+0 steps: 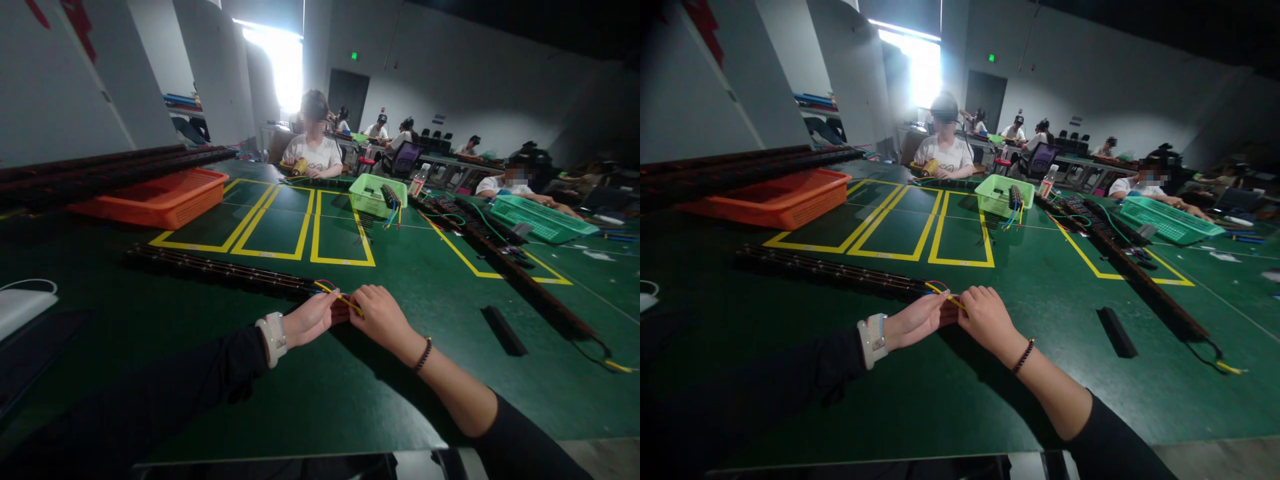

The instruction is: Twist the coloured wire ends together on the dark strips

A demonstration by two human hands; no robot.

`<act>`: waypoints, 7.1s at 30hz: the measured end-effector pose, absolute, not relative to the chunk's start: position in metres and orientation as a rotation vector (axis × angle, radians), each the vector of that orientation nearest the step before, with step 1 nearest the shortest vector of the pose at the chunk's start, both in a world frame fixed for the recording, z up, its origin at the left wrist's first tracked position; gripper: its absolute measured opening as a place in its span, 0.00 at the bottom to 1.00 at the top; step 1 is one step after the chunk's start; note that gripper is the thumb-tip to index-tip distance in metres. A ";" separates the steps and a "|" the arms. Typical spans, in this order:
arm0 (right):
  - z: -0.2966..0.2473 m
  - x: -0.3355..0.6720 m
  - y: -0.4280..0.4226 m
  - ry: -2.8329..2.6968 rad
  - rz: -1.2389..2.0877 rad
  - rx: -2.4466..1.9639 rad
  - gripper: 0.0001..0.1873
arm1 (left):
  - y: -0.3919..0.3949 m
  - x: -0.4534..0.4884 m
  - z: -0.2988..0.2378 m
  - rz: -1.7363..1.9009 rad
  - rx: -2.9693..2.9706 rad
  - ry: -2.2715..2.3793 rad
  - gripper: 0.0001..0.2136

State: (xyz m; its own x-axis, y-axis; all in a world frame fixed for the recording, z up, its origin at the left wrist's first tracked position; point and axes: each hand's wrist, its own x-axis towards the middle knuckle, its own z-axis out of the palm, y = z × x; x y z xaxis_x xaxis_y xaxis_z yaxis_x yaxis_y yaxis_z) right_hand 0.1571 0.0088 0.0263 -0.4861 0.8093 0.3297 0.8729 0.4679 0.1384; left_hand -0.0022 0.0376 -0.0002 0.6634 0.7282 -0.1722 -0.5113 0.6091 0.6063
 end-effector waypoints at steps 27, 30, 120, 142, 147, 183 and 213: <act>0.029 0.156 0.003 -2.446 -0.278 -1.148 0.11 | 0.039 -0.003 0.002 0.823 0.533 0.515 0.10; 0.027 0.166 0.012 -2.144 0.049 -1.310 0.11 | 0.039 -0.004 0.003 0.809 0.541 0.516 0.10; 0.006 0.194 0.051 -2.483 -0.329 -1.223 0.13 | 0.039 -0.008 0.004 0.698 0.610 0.551 0.15; 0.025 0.171 0.011 -2.465 -0.147 -0.802 0.08 | 0.041 -0.006 0.003 0.679 0.650 0.567 0.15; 0.029 0.165 0.007 -2.284 0.353 -0.991 0.09 | 0.040 -0.005 0.007 0.693 0.644 0.570 0.15; 0.029 0.167 0.005 -2.648 -0.584 -0.492 0.18 | 0.042 -0.010 0.004 0.640 0.611 0.623 0.12; 0.010 0.184 0.036 -2.303 -0.013 -1.255 0.12 | 0.037 -0.009 0.005 0.588 0.839 0.498 0.11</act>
State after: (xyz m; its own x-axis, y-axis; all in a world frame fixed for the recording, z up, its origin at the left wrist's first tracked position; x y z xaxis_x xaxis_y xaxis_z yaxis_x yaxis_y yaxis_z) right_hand 0.1839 0.0357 0.0098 -0.4403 0.7827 0.4399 0.7876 0.5719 -0.2294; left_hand -0.0094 0.0366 0.0054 0.7340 0.6561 -0.1757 -0.2816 0.5293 0.8003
